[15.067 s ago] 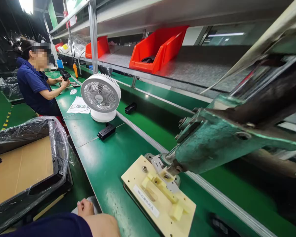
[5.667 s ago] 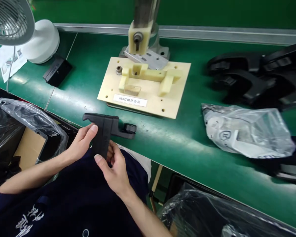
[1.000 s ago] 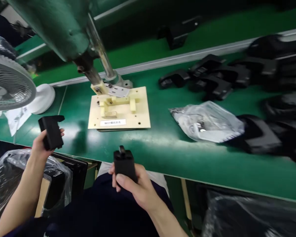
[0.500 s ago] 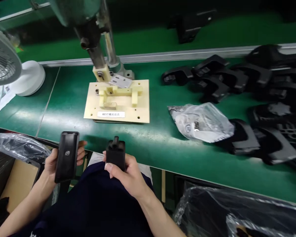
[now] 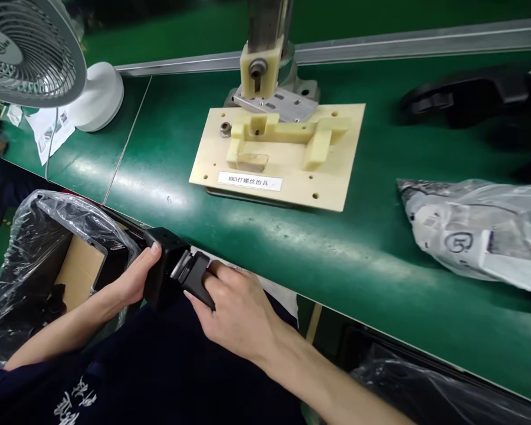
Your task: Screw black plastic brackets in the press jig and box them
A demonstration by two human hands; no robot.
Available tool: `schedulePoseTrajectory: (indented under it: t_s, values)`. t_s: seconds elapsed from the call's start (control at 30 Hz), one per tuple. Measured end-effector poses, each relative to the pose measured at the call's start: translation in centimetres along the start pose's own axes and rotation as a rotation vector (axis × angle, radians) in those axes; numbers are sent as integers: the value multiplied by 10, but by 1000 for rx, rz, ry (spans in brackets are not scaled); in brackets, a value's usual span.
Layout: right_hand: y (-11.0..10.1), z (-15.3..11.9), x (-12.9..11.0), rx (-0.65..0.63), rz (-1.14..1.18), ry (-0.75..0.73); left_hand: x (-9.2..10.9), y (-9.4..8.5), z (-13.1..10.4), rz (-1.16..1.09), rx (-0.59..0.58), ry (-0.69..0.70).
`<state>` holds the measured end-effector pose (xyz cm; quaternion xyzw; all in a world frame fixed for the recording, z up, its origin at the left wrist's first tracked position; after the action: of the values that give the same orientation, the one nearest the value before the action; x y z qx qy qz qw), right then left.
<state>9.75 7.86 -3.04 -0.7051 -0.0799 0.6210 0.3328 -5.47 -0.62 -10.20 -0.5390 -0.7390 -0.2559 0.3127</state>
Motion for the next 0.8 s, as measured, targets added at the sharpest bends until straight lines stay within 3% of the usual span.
schedulePoseTrajectory:
  t_s: [0.07, 0.17, 0.33, 0.5, 0.6, 0.8]
  values:
    - [8, 7, -3, -76, -182, 0, -7, 1, -8, -12, 62, -78]
    - [22, 13, -5, -208, -429, 29, -7, 14, -16, -79, 53, -125]
    - [49, 16, -13, -428, -618, -24, -13, 20, -28, -11, 101, -206]
    - [72, 18, -14, -601, -714, -92, -47, 15, -41, -73, 175, -433]
    - [81, 19, -13, -660, -721, -146, -64, 13, -50, -120, 220, -582]
    - [96, 18, -24, -639, -845, -266, -74, 20, -61, -203, 241, -754]
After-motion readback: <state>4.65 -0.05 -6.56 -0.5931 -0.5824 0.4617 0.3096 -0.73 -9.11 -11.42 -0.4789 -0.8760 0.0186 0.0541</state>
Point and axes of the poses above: each hand's wrist, its own z-axis towards the middle knuckle, its own y-axis out of the palm, x = y × z, the point moved 9 cm from there along z, towards the middle knuckle, and after that the axes turned 13 degrees about -x, right-handed, at the moved point
